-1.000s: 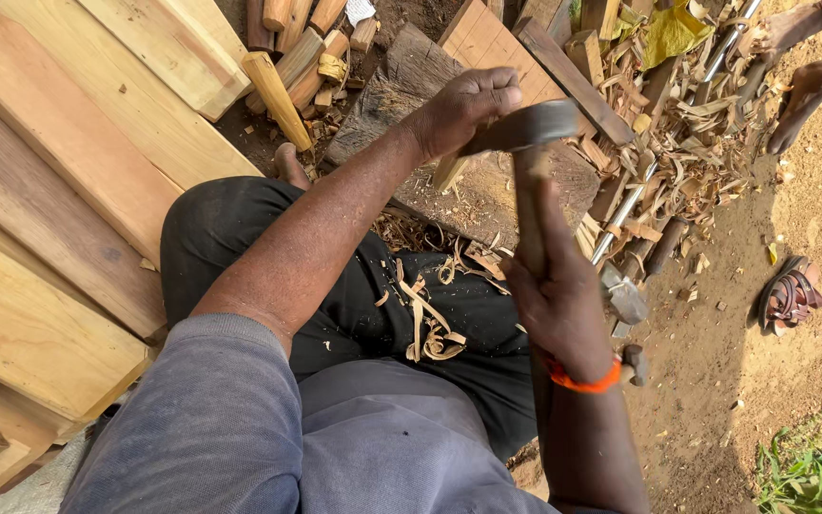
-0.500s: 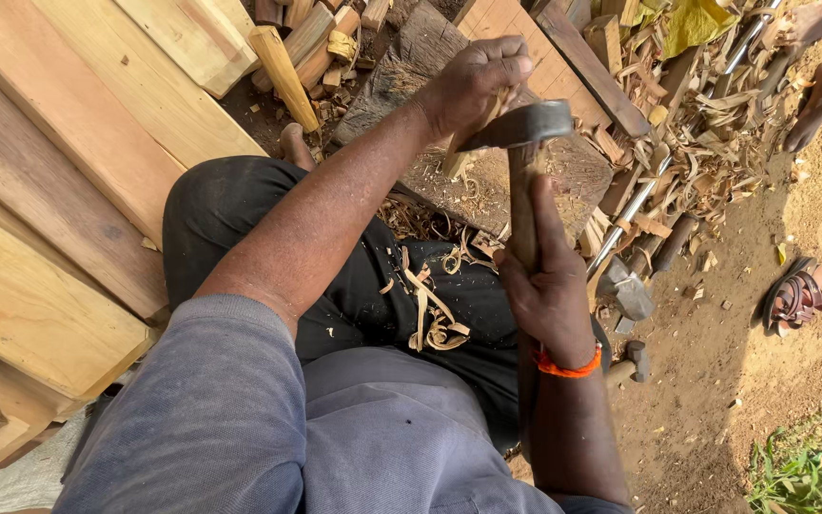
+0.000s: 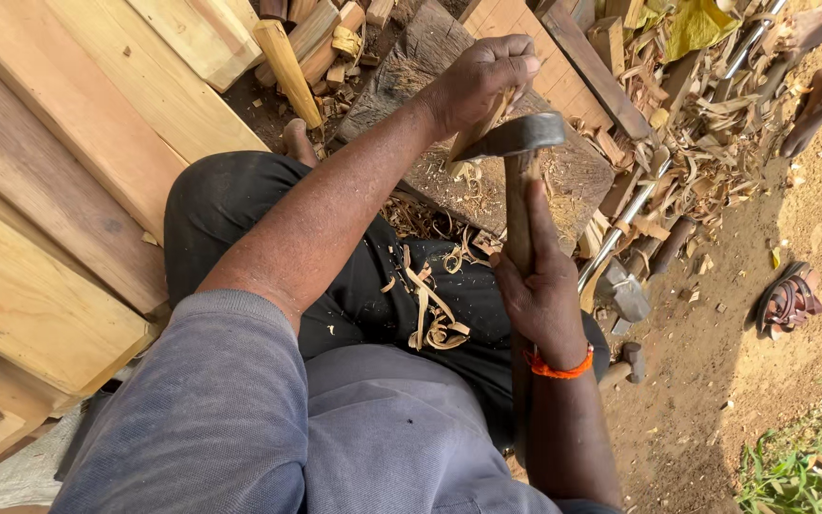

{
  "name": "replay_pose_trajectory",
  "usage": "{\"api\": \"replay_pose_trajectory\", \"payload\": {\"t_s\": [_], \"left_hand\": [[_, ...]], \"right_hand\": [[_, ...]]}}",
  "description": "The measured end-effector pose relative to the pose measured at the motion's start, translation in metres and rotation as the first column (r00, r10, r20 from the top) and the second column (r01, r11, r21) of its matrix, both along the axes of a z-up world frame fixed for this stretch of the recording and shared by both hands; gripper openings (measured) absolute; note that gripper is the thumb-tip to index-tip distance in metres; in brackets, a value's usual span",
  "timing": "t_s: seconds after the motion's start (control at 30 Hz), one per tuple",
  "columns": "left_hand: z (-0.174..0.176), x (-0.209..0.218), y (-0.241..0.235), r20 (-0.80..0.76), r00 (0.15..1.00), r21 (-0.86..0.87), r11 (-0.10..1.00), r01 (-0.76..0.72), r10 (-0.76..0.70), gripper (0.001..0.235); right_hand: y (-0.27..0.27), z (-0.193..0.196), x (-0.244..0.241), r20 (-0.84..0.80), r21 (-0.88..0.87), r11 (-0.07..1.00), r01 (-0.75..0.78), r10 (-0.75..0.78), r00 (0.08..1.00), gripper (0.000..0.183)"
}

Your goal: The person sits on the ground and uses a hammer and chisel to carve a small wooden stick. They repeatedly strike the chisel to shape the wood, producing wood shavings that accumulate on their lap and the ground.

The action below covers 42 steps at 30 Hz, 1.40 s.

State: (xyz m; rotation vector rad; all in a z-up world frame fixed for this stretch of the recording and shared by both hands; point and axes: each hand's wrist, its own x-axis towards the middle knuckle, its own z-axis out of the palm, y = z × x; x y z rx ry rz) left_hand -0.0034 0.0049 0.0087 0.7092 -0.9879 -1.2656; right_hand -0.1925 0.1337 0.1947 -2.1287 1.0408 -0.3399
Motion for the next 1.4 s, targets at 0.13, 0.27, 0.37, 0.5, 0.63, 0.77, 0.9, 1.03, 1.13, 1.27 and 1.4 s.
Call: {"api": "replay_pose_trajectory", "payload": {"t_s": [0.13, 0.27, 0.37, 0.5, 0.63, 0.77, 0.9, 1.03, 1.13, 1.27, 1.4], "left_hand": [[-0.007, 0.002, 0.001, 0.005, 1.000, 0.020, 1.000, 0.018, -0.018, 0.025], [-0.013, 0.005, -0.005, 0.064, 0.998, -0.024, 1.000, 0.018, -0.016, 0.026], [-0.013, 0.001, -0.009, 0.021, 0.999, -0.074, 0.996, 0.047, -0.045, 0.031], [-0.008, 0.002, -0.005, -0.055, 0.998, -0.060, 0.998, -0.025, 0.022, 0.030], [-0.010, 0.005, -0.001, -0.017, 0.999, -0.061, 0.997, -0.036, 0.035, 0.030], [-0.009, 0.009, -0.002, -0.029, 0.999, -0.050, 0.999, -0.021, 0.020, 0.030], [-0.012, 0.008, -0.001, -0.042, 0.999, -0.058, 0.998, -0.022, 0.020, 0.030], [-0.016, 0.007, -0.004, -0.049, 0.998, -0.052, 0.998, -0.047, 0.045, 0.029], [-0.016, 0.011, 0.000, -0.007, 0.993, -0.047, 0.992, -0.117, 0.117, 0.023], [0.002, 0.012, 0.004, 0.035, 0.999, -0.047, 0.999, 0.014, -0.013, 0.020], [0.008, 0.022, 0.011, -0.056, 0.995, 0.049, 0.995, 0.084, -0.082, 0.022]], "right_hand": [[0.002, -0.001, -0.021, 0.102, 0.045, 0.998, 0.040, -0.044, 0.994, 0.091], [0.013, 0.033, -0.035, 0.353, 0.171, 0.972, 0.159, -0.211, 0.912, 0.090], [0.013, 0.029, -0.024, 0.260, 0.168, 0.981, 0.095, -0.137, 0.956, 0.091], [0.003, -0.020, -0.002, -0.136, 0.032, 0.999, -0.021, 0.025, 0.990, 0.094], [0.013, -0.017, -0.023, -0.030, 0.094, 0.995, 0.039, -0.036, 0.999, 0.088], [0.020, 0.012, -0.037, 0.223, 0.195, 0.963, 0.187, -0.230, 0.947, 0.087], [0.016, -0.010, -0.021, 0.027, 0.087, 0.994, 0.067, -0.069, 0.997, 0.092], [0.014, -0.048, -0.020, -0.079, 0.196, 0.972, 0.129, -0.115, 0.990, 0.094], [0.014, -0.051, -0.028, -0.079, 0.290, 0.935, 0.204, -0.189, 0.979, 0.094], [0.010, -0.030, -0.021, -0.142, 0.410, 0.865, 0.288, -0.251, 0.957, 0.095], [0.005, -0.001, -0.014, 0.021, 0.272, 0.948, 0.167, -0.179, 0.984, 0.094]]}}
